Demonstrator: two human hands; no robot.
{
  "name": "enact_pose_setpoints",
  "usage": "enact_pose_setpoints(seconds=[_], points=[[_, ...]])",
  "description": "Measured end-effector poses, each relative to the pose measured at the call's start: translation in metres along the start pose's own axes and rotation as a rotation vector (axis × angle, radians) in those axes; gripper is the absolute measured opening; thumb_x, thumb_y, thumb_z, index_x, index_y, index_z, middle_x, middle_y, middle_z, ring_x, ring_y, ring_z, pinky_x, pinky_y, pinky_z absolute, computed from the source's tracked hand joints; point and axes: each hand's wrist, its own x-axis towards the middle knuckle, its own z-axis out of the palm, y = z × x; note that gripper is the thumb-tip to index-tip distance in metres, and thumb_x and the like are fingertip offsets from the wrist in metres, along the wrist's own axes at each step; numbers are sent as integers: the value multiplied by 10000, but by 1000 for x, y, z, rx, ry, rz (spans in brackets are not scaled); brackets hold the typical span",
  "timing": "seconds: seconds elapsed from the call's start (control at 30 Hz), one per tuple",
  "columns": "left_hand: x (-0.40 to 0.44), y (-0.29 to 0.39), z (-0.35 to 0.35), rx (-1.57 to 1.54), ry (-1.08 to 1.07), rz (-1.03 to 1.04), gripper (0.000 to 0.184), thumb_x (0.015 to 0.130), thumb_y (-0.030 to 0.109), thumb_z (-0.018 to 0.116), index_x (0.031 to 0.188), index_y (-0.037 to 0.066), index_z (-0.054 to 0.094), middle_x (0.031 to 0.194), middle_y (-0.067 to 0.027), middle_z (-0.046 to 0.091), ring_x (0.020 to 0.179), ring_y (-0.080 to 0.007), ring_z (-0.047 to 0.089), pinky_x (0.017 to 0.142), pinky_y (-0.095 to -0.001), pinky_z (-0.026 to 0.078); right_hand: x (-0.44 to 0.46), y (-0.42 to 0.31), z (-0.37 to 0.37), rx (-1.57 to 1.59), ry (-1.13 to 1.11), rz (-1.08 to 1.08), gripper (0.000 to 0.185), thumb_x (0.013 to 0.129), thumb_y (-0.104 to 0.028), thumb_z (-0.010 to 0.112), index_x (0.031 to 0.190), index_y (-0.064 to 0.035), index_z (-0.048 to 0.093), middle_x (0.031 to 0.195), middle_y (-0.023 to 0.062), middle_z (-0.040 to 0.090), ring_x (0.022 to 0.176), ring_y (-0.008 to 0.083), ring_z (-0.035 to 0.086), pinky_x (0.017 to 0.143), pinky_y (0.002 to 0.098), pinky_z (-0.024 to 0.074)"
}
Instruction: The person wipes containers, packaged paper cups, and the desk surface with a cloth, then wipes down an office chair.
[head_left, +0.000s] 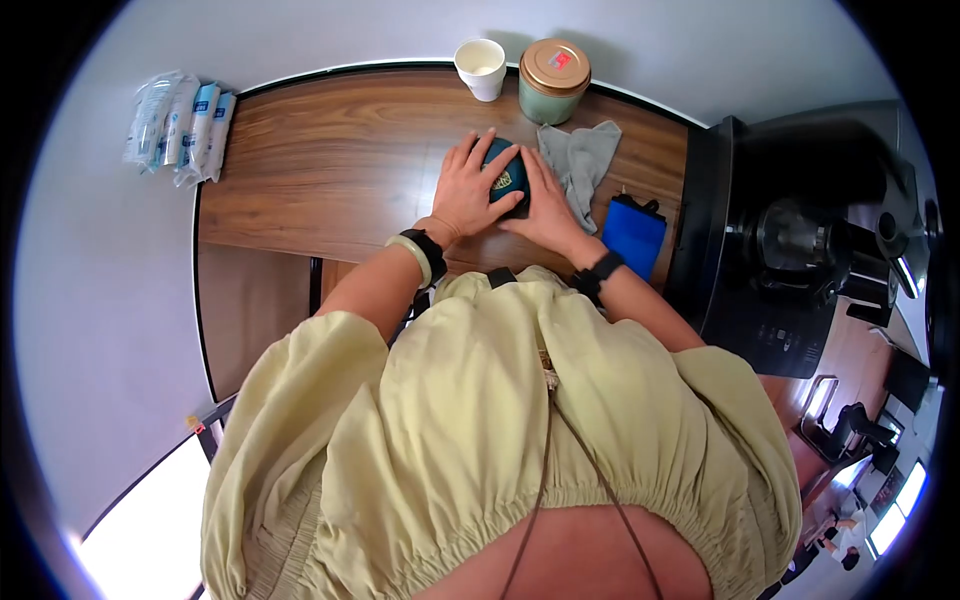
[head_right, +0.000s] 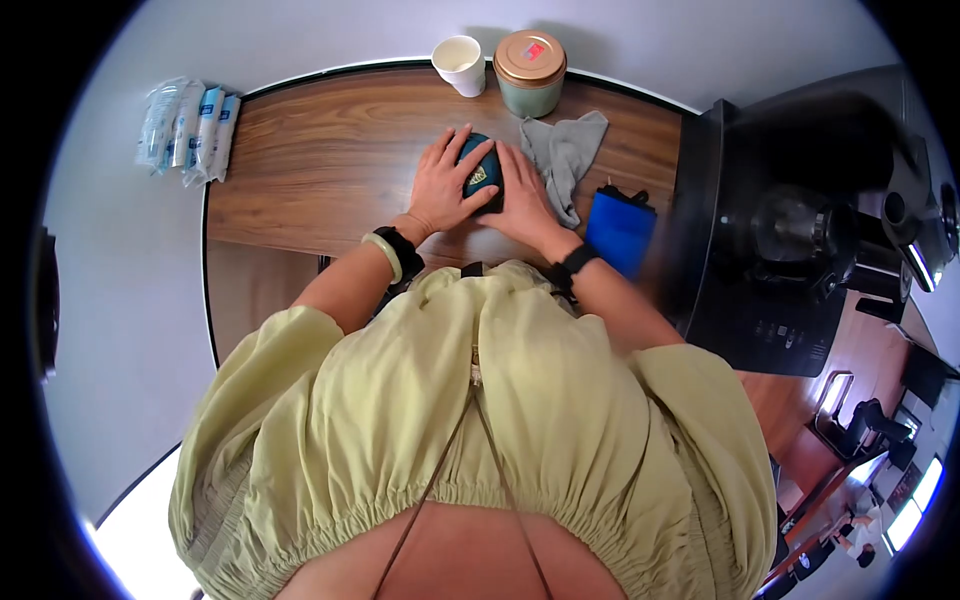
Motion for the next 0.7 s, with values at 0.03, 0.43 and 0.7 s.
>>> enact_pose_setpoints(seconds=[0.03,0.43,0.7], points=[[-1,-4,1,-121,7,-51,724,792,464,674,1409,151,460,1485,-212,365,1357,-461,308,1108,-528,265,-2,-8,-14,-216,4,10,996,675,-217,804,1499,-99,257,1513,189,297,1392,373,293,1085,525,273],[-21,-35,-8,-497,-121,-249,1179,588,397,902,1500,57,238,1535,-290,200,1417,-472,200,1141,-485,268,14,42,-47,77,318,331,359,830,-29,555,1167,-66,672,1058,148,687,975,246,640,878,333,495],[-26,-29,2,-506,-151,-257,1212,610,378,902,1503,27,163,1512,-278,183,1386,-449,268,1134,-461,291,23,60,23,567,253,428,332,938,-171,487,1208,-18,605,1088,101,681,1011,192,609,919,291,444]])
